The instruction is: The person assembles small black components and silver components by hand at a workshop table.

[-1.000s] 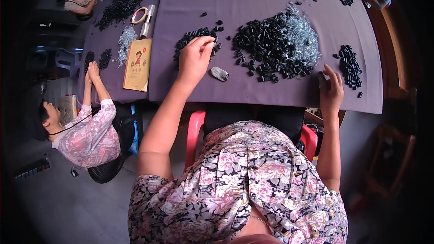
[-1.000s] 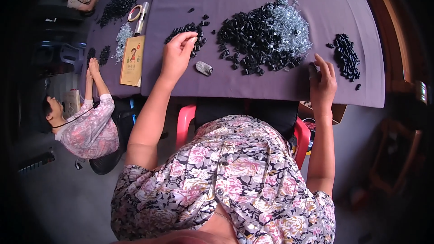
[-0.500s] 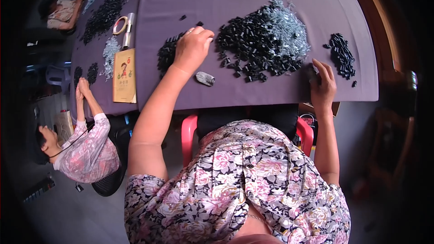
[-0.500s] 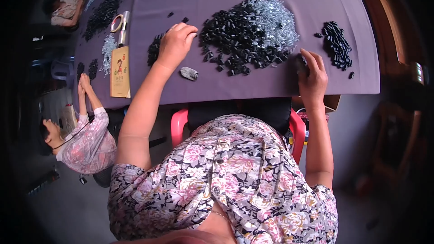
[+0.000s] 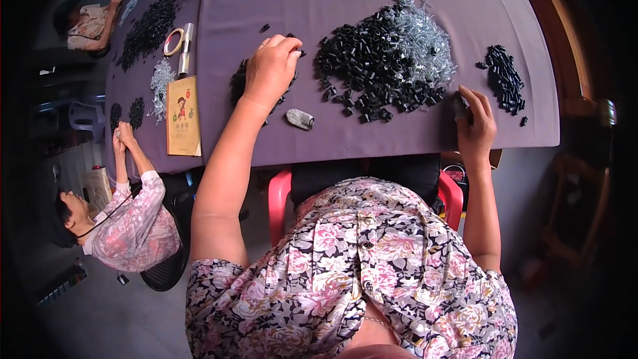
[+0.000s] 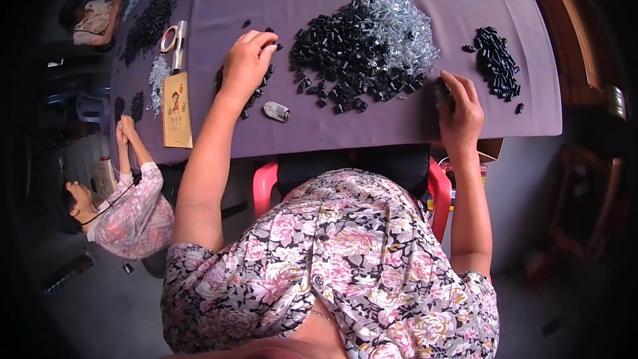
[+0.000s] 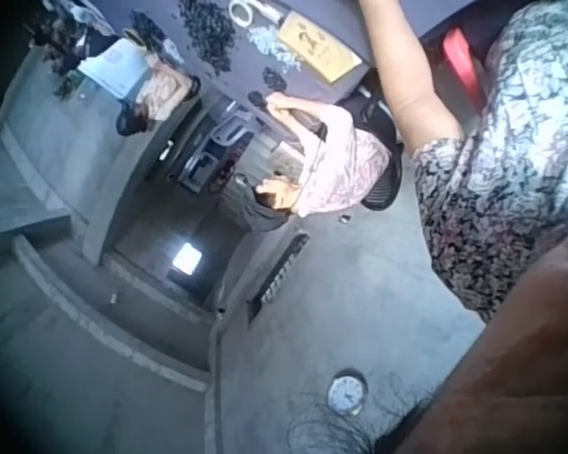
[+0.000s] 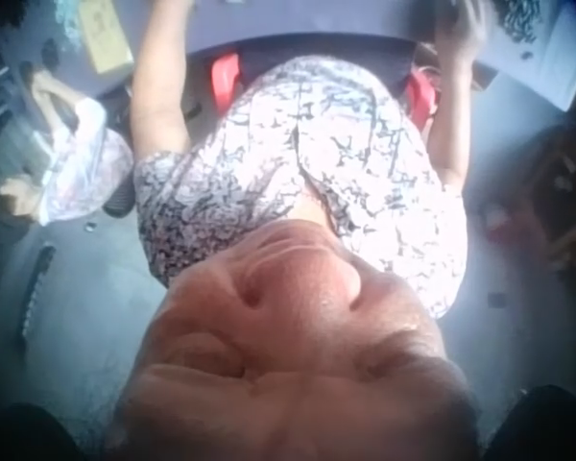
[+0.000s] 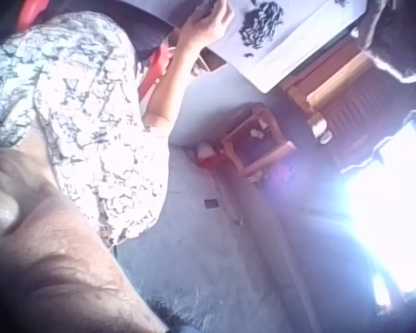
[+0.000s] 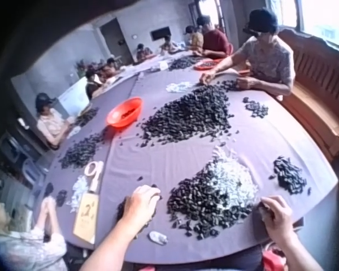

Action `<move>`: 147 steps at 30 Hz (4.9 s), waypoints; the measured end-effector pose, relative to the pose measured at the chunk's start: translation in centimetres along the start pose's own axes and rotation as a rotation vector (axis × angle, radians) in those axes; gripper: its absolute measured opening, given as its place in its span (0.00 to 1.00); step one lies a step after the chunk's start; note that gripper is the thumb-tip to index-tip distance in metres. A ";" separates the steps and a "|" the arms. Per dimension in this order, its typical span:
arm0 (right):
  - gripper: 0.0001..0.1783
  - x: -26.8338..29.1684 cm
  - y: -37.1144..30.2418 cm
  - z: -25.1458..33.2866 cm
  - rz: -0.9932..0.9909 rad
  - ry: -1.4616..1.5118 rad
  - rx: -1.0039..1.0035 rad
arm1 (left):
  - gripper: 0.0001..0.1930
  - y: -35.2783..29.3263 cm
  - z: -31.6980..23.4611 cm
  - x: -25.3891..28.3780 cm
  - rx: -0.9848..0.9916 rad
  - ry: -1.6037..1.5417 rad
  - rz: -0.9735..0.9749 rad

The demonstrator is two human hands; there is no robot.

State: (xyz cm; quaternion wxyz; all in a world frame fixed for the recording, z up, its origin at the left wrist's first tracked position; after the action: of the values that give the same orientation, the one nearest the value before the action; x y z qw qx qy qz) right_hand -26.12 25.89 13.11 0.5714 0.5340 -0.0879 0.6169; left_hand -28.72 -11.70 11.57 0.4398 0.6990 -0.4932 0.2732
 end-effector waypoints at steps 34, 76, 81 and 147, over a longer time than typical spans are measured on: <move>0.31 0.0 0.1 0.5 -0.005 0.041 0.016 | 0.07 -1.4 -3.2 -2.9 0.029 -0.003 0.258; 0.31 0.0 0.0 0.5 -0.024 0.041 0.027 | 0.09 -8.2 -16.3 -3.6 -0.326 -0.228 0.142; 0.31 0.3 -0.1 0.3 -0.050 0.109 -0.008 | 0.08 -9.6 -14.0 -1.8 -0.043 -0.661 0.208; 0.12 -8.6 -1.6 14.8 0.632 0.498 0.071 | 0.08 -18.6 -7.9 -8.5 0.665 -1.305 0.690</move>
State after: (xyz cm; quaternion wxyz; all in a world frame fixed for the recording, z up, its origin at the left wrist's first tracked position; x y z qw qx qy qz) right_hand -18.46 10.57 11.89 0.3386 0.3344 -0.0851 0.8754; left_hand -14.11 1.46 1.91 -0.2767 0.6202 -0.7314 0.0628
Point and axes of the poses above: each hand's wrist, its own y-axis towards the middle knuckle, its own x-axis out of the back of the hand, z = x × y, the point moved 10 cm from there along y, towards the middle knuckle, and after that the axes turned 11 degrees about x, right-handed, at the moved point
